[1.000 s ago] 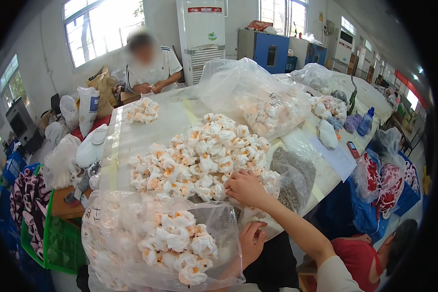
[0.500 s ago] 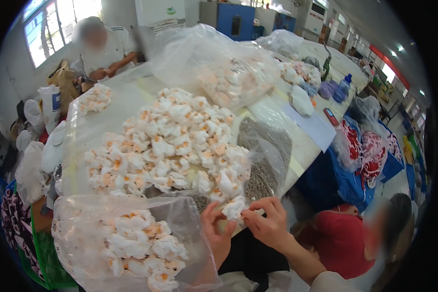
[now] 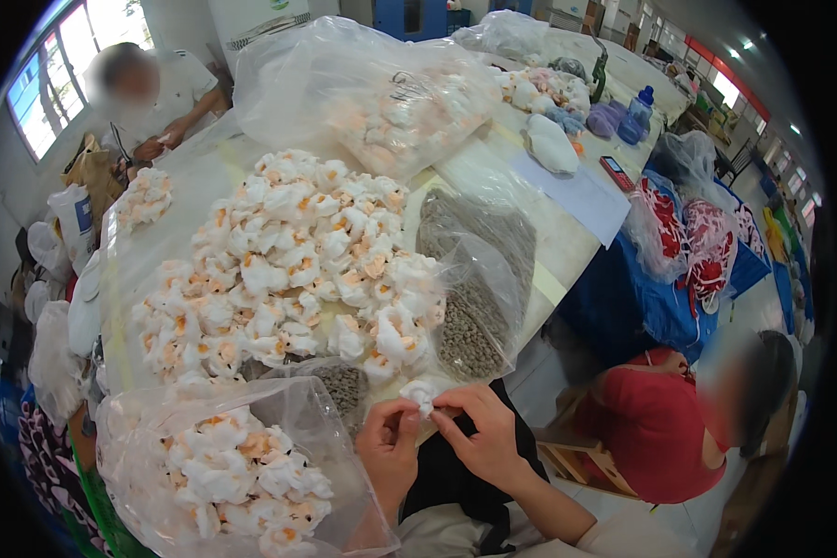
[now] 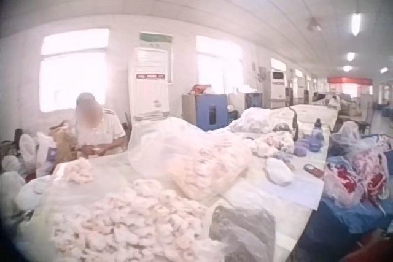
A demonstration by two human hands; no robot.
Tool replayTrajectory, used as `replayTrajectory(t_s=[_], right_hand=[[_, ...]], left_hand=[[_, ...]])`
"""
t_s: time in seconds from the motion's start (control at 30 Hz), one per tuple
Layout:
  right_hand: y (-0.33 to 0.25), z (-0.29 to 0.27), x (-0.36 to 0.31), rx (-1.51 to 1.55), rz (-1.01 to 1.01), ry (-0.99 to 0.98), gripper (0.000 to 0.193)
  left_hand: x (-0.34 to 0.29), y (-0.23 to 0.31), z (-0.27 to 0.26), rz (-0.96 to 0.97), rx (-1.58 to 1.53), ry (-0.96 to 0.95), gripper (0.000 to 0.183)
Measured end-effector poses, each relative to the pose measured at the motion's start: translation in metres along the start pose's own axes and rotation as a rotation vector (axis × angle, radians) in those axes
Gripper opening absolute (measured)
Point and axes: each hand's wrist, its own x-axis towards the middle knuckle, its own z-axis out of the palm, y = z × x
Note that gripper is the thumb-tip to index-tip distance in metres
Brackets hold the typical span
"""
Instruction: The person repeatedly picks up small white plush toys, opens them, and inserts small gray pellets from a nearby bag. The person then closes each toy and places it back on the table. The process is repeated continuously throughout the clip.
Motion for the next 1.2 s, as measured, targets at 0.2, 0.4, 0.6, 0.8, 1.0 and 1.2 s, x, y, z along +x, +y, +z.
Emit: replayTrajectory(t_s=[0.2, 0.4, 0.6, 0.8, 1.0, 1.2], right_hand=[[0.002, -0.003, 0.002, 0.11, 0.05, -0.043, 0.014], [0.003, -0.011, 0.001, 0.184, 0.115, -0.043, 0.012], [0.008, -0.008, 0.0, 0.115, -0.06, -0.102, 0.016], [0.005, -0.007, -0.002, 0.1, -0.083, -0.088, 0.017], [0.002, -0.01, -0.015, 0.134, 0.029, -0.028, 0.018], [-0.006, -0.027, -0.035, 0.142, 0.0, 0.009, 0.018]], left_hand=[[0.001, 0.007, -0.001, -0.081, -0.063, 0.01, 0.009], [0.002, 0.025, 0.003, -0.127, -0.019, 0.039, 0.017], [-0.002, 0.022, 0.004, -0.13, -0.045, -0.032, 0.023], [-0.003, 0.025, 0.009, -0.159, -0.112, -0.079, 0.027], [-0.012, 0.02, 0.015, -0.087, -0.112, -0.104, 0.026], [-0.028, 0.026, 0.023, 0.097, 0.05, -0.142, 0.02]])
